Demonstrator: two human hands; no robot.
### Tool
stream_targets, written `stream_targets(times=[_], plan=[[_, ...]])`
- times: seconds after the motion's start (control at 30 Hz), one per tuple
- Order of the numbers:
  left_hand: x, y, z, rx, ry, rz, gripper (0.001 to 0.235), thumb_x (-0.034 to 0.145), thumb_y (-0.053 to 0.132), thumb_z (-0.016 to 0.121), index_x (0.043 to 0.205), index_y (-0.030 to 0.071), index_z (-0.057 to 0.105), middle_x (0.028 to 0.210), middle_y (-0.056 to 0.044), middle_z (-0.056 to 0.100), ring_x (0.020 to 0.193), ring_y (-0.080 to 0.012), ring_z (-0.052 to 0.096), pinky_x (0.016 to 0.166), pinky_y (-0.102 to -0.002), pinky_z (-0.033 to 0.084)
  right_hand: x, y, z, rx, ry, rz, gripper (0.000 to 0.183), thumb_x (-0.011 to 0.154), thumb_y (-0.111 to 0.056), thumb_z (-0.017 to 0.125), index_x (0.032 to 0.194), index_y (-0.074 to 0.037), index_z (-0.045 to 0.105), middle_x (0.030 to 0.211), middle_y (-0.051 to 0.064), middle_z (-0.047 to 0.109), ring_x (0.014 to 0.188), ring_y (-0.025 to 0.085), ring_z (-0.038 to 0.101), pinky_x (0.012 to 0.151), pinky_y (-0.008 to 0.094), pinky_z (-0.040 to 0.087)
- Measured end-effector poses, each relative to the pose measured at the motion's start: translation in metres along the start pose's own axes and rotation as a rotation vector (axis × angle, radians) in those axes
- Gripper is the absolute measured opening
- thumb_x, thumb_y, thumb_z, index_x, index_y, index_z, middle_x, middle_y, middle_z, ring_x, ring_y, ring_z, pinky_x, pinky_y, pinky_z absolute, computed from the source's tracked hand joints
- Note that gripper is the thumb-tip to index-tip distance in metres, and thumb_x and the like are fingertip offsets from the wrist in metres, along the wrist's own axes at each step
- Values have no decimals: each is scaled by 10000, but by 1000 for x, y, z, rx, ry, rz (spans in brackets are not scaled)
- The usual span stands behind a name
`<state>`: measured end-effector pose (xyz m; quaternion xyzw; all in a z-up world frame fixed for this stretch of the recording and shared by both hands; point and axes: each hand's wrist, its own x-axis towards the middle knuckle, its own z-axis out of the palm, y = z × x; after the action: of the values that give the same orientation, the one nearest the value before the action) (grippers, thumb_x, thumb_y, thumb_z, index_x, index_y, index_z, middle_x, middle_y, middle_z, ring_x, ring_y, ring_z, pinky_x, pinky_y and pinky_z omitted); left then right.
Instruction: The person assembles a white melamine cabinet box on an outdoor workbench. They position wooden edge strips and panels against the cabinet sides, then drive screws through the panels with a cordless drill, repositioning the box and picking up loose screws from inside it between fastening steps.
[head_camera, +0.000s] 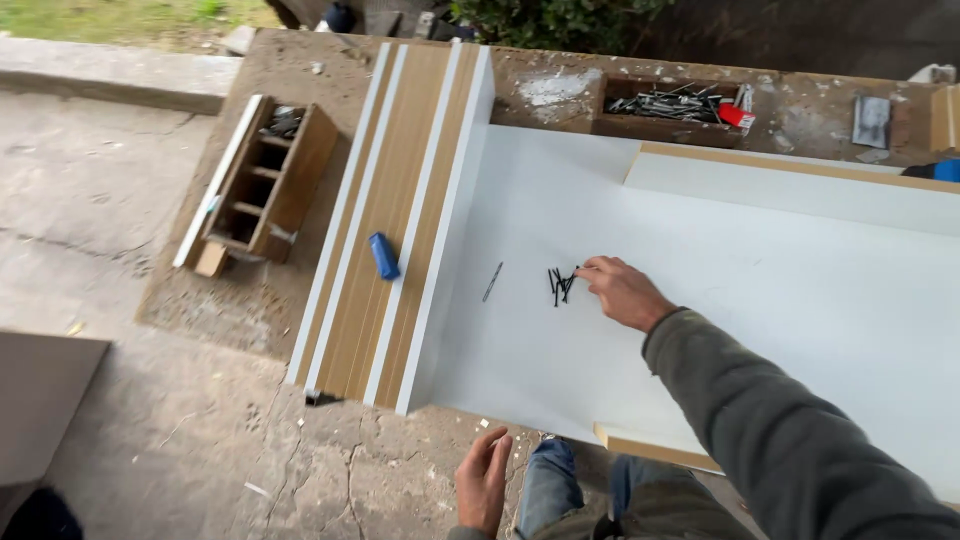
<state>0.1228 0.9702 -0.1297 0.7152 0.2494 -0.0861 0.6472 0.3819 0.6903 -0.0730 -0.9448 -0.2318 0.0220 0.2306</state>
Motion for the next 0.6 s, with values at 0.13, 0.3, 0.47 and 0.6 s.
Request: stream_targets(times=[0.13, 0.3, 0.47, 0.6], plan=[[32, -1, -16, 58, 1, -68, 322, 914, 260, 734, 1160, 56, 771, 881, -90, 809, 805, -106, 685, 720, -259, 559, 30, 0, 15, -172, -10, -7, 289, 871, -83, 672, 1155, -85, 726, 1209, 97, 649, 1102, 287, 611, 928, 413, 519], [51, 16, -19, 47, -26, -147, 337, 906, 277, 730, 1160, 59, 775, 882, -94, 814, 822, -118, 721, 734, -275, 582, 27, 13, 22, -185, -86, 4, 69, 912, -103, 679, 967, -105, 721, 1117, 23, 675, 1081, 231, 630, 961, 381, 530], [62, 36, -10, 51, -156, -106, 350, 917, 302, 722, 1166, 58, 754, 973, -101, 817, 896, -144, 747, 793, -313, 602, 10, 28, 25, -359, -106, -199, 143, 890, -25, 597, 1019, -41, 657, 1085, 84, 660, 1027, 254, 629, 921, 387, 513], [77, 56, 6, 41, -224, -143, 348, 919, 291, 719, 1182, 65, 751, 963, -134, 808, 875, -173, 716, 780, -329, 589, -6, 26, 12, -563, -182, -193, 196, 831, 13, 561, 1006, -44, 626, 1036, 86, 650, 951, 235, 632, 860, 376, 509]])
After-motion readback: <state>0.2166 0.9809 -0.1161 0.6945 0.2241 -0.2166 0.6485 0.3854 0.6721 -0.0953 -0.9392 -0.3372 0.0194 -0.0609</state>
